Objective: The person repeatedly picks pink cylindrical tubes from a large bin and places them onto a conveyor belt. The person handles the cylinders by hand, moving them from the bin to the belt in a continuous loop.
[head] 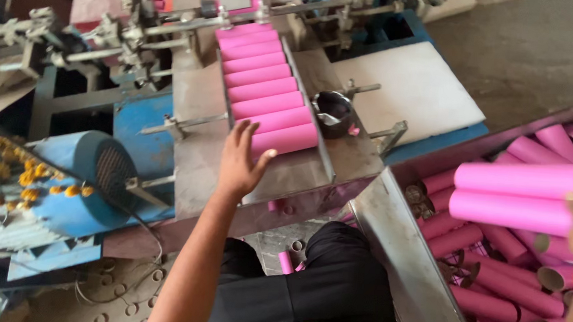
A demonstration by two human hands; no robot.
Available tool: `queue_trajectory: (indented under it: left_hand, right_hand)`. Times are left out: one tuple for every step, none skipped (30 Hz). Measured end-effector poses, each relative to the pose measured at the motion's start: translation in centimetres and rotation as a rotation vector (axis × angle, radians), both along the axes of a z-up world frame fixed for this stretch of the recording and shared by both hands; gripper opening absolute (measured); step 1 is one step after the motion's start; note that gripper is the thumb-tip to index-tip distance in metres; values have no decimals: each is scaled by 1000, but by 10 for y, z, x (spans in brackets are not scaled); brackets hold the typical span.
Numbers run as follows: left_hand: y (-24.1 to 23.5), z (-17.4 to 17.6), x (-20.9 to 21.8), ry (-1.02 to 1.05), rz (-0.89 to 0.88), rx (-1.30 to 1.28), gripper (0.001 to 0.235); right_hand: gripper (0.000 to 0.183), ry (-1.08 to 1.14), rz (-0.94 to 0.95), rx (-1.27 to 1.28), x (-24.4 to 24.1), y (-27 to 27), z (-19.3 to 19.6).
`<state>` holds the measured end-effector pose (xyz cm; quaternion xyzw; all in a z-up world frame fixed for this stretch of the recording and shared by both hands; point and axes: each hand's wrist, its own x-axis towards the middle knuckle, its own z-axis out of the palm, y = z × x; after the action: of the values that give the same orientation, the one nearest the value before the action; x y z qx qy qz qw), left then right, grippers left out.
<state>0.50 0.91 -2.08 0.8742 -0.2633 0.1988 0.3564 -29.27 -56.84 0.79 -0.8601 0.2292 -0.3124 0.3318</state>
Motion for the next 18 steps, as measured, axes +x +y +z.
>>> queue_trajectory:
  left_hand:
    - [0,-1,-1,16,-7,5,72]
    - [0,-2,-2,25,-19,-24,72]
    - [1,-2,-3,33,-31,-51,72]
    - [1,-3,-4,39,-44,-78,72]
    - [2,-4,-5,39,-54,-100,71]
    - [3,-4,-7,39,-65,-122,69]
    - [4,-4,-8,36,-80,-142,68]
    - [5,-4,-9,43,-95,-161,67]
    - [6,-4,-9,49,-112,-181,65]
    - [6,-4,-9,55,-128,-201,64]
    - [7,-4,-9,74,-128,-217,66]
    - [8,-5,-9,92,-129,-233,68]
    - [9,-5,-9,110,-131,-247,70]
    - [10,-5,-10,97,-134,-239,73]
    - [10,-5,-9,83,-140,-232,76]
    - [10,-5,-9,68,-147,-225,79]
    - [10,-5,-9,59,-158,-204,84]
    - [11,-4,-10,51,-168,-183,89]
  right_hand:
    - [17,-115,50,108,3,11,16]
    - [17,-220,111,219,10,21,31]
    - [17,-304,169,323,19,33,42]
    - [17,-376,224,419,30,45,49]
    - [18,-424,270,513,40,59,51]
    - [18,-447,305,586,51,72,51]
    - [19,-472,331,665,61,85,48]
    - [20,-489,362,724,73,98,45]
    - [21,-496,461,665,83,110,42]
    - [20,-483,484,708,94,121,39]
    - [21,-469,506,754,107,134,33]
    - [23,-450,499,732,120,147,29]
    - [26,-433,490,711,131,159,25]
    - [30,-414,510,711,142,170,22]
    - [34,-398,528,708,154,180,20]
    - [33,-372,549,728,166,189,16]
    - [33,-348,565,748,178,200,9]
    - [33,-315,560,730,190,211,2]
